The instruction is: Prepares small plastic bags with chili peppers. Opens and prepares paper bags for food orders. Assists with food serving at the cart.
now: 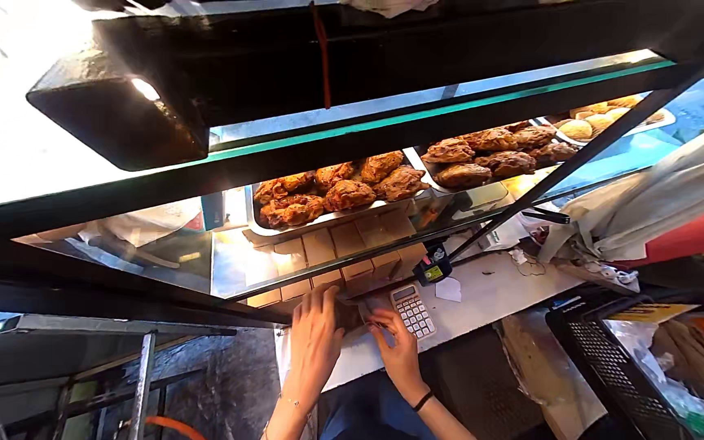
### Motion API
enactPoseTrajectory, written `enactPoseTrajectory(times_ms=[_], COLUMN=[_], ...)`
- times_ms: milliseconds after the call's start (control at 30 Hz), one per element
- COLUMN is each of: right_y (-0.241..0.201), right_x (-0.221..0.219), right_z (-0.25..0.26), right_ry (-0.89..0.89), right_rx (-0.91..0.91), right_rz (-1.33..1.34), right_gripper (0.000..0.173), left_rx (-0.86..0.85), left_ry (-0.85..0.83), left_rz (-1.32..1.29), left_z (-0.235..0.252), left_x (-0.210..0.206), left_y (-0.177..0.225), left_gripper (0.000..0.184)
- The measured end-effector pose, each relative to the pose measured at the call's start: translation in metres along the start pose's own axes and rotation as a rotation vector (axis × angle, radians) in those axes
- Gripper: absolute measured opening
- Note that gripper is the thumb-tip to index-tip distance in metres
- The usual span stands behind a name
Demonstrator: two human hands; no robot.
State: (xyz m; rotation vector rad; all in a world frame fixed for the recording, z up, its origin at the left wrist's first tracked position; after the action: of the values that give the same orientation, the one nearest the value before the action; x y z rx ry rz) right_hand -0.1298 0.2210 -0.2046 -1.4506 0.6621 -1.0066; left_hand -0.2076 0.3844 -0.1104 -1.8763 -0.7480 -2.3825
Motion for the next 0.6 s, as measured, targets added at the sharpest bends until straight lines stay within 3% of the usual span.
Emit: enactPoseTrajectory(times_ms=[67,133,200,333,400,533,600], right_y=[0.004,0.003,-0.001,-0.003,-0.003,-0.005,-0.003], right_x=[0.004,0.005,0.004,-0.002,-0.008,-0.009,-0.005], right_z=[-0.001,-0.001,-0.002,-0.005,-0.001,0.013,0.022], right_ry=[0.052,0.061,0.015,-0.108,-0.165,-0.173,-0.172], right_rx=[-0.002,-0.02,-0.015,-0.067,-0.146,-0.179,-0.166], right_rz=[-0.039,-0.042,0.006,0.088,0.066,-0.014,-0.026], right_gripper=[0.017,0.016,0.018,0.031,0.05,0.029,0.022], left_rx=[-0.107,-0.097,-0.056,-0.099,-0.139,-0.164,-0.149], left_ry=[-0.062,-0.234,-0.406,-0.506,-0.513,-0.396,-0.162], left_rz=[0.05,0.051,0.034,-0.075,-0.126,-0.226,-0.377], left_z=[0.02,0.035,0.045,0.046,0.042,0.041,0.034], left_x=[-0.011,-0.031,-0.045,-0.039,-0.039,-0.04,-0.025], left_y=[0.011,0.005,-0.005,0.0,0.006,0.014,0.008], left_gripper=[0.055,0.025,0.02,0.023,0.023,0.019,0.015])
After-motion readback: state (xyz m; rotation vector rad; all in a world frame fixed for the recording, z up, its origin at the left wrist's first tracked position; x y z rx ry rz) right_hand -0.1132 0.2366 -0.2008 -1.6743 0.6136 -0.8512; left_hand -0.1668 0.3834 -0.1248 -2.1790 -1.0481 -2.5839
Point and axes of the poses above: each hand's wrist, its own z-axis towards the middle knuckle, its own x-axis out of the back of the hand, y = z × x, the point moved 9 cm from there along z, towards the middle knuckle, and after that the axes turned 9 degrees about -x, right-handed, at the moved point
